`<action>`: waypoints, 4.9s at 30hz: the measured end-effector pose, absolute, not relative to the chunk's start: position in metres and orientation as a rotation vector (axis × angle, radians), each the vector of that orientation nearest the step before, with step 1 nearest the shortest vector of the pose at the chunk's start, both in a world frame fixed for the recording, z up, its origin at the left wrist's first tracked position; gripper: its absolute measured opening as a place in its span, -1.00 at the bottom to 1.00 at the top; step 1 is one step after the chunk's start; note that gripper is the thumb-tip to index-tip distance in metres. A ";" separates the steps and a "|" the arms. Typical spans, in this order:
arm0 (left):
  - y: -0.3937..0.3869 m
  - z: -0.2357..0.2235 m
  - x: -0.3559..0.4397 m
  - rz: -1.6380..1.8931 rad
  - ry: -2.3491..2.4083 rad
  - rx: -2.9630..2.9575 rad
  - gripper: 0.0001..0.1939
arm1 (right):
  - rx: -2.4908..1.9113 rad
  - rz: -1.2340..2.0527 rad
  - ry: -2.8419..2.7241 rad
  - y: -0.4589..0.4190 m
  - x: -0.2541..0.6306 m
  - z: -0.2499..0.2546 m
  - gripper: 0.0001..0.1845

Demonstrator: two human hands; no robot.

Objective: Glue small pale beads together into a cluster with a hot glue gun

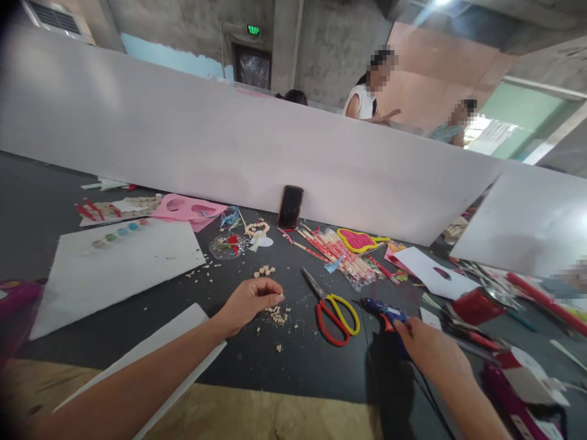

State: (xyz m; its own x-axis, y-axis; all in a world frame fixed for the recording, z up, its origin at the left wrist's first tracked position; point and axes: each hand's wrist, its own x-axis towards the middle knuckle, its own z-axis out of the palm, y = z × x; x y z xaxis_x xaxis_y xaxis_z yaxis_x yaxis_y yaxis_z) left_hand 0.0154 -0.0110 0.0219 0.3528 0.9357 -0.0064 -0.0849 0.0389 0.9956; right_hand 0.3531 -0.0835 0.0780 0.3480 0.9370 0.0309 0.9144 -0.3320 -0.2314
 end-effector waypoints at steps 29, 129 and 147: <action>-0.017 0.021 0.020 0.907 0.854 1.275 -0.76 | -1.480 0.353 -2.112 -0.075 0.197 0.041 -0.89; -0.020 0.004 0.034 0.789 0.742 1.329 -0.65 | -1.396 0.999 -1.446 -0.071 0.187 0.013 -0.61; -0.020 0.005 0.032 0.794 0.762 1.360 -0.68 | -1.340 1.103 -1.492 -0.076 0.187 0.027 -0.80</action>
State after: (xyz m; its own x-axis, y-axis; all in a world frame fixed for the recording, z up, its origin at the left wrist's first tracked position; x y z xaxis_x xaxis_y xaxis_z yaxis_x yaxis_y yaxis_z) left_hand 0.0316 -0.0198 0.0047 0.5338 0.8455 -0.0129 -0.0478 0.0454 0.9978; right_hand 0.1873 -0.0764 0.0275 -0.0892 0.9957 0.0231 0.2696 0.0465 -0.9619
